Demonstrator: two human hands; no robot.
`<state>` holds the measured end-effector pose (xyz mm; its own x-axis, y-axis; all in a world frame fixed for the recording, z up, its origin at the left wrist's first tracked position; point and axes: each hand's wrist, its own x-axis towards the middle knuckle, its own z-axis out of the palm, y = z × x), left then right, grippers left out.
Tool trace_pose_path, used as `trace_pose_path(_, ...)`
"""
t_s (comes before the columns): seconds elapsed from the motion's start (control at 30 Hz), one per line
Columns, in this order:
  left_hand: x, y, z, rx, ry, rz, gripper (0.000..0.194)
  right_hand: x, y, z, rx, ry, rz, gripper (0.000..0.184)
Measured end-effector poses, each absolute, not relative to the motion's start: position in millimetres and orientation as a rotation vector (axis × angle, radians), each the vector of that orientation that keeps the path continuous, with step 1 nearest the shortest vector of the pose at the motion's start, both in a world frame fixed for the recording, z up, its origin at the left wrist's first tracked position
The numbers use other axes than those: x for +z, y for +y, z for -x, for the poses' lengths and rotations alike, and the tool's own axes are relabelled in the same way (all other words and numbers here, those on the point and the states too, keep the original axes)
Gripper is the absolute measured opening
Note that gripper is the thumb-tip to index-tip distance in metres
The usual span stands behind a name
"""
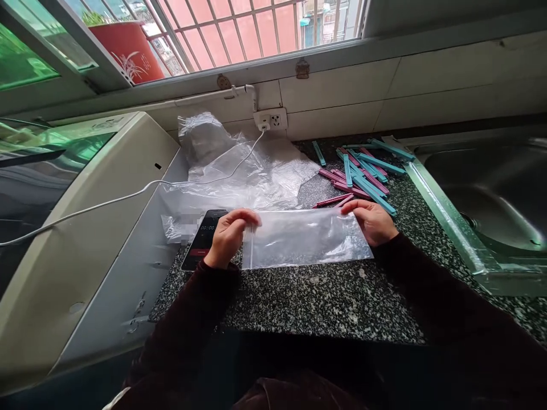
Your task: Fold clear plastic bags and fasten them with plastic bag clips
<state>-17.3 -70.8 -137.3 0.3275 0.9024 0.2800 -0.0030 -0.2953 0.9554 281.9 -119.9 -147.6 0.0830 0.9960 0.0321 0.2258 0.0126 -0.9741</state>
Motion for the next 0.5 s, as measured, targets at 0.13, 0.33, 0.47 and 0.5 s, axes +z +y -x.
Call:
trace_pose_path(0.13,-135,-73,17,1.121,0.834,-1.667,0.016,-145,-121,-276,1.088,-1.069,1.272,0.022)
trace_pose_path(0.33,-129,-77,12,1.176,0.846,-1.653,0.012,-136,-127,-282,1.043,-1.38,1.412,0.039)
trace_pose_path(0.47,-127,-80,9,1.093,0.743,-1.605,0.026,-122,-131,-286,1.17,-1.731,1.451,0.046)
trace_pose_path(0.5,-126,-81,8,1.076,0.745,-1.601,0.026,-120,-132,-285,1.177,-1.807,1.46,0.045)
